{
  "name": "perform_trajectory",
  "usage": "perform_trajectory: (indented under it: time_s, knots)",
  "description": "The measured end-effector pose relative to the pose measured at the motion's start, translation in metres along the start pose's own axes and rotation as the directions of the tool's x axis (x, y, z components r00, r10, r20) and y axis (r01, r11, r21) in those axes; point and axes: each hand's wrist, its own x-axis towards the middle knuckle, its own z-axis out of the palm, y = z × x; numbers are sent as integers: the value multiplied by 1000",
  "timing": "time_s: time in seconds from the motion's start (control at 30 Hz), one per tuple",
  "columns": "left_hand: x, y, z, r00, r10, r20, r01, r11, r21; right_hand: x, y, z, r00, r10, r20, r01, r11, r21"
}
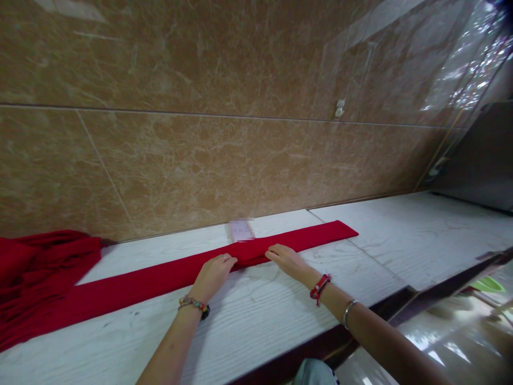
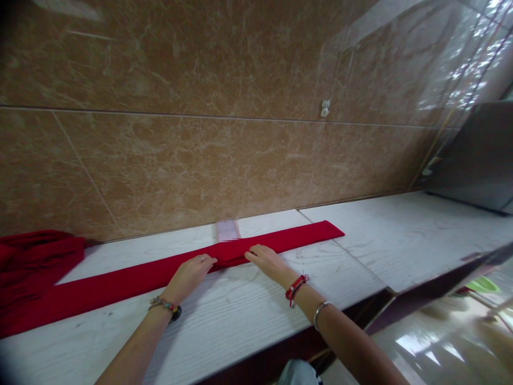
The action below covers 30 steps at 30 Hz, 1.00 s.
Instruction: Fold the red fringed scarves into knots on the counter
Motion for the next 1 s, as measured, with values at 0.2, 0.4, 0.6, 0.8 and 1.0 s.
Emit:
perform_trajectory:
  time_s: [0.2,0.4,0.6,0.8,1.0]
  knots:
    - [1,-2,1,999,-30,-39,31,999,11,-3,1,4,994,10,-107,-3,998,67]
    - [2,-1,2,994,-107,-27,107,994,-8,-2,1,0,996,-34,-79,33,999,-9]
    - [3,6,-2,995,-78,-58,78,997,-1,-1,0,-4,997,-20,-75,17,999,-43]
    - [2,7,7,998,-59,-24,59,998,7,1,-4,-2,999,17,28,-14,994,-109]
    - [1,3,8,998,-63,20,64,997,-43,-1,-2,3,999,24,36,-18,989,-147]
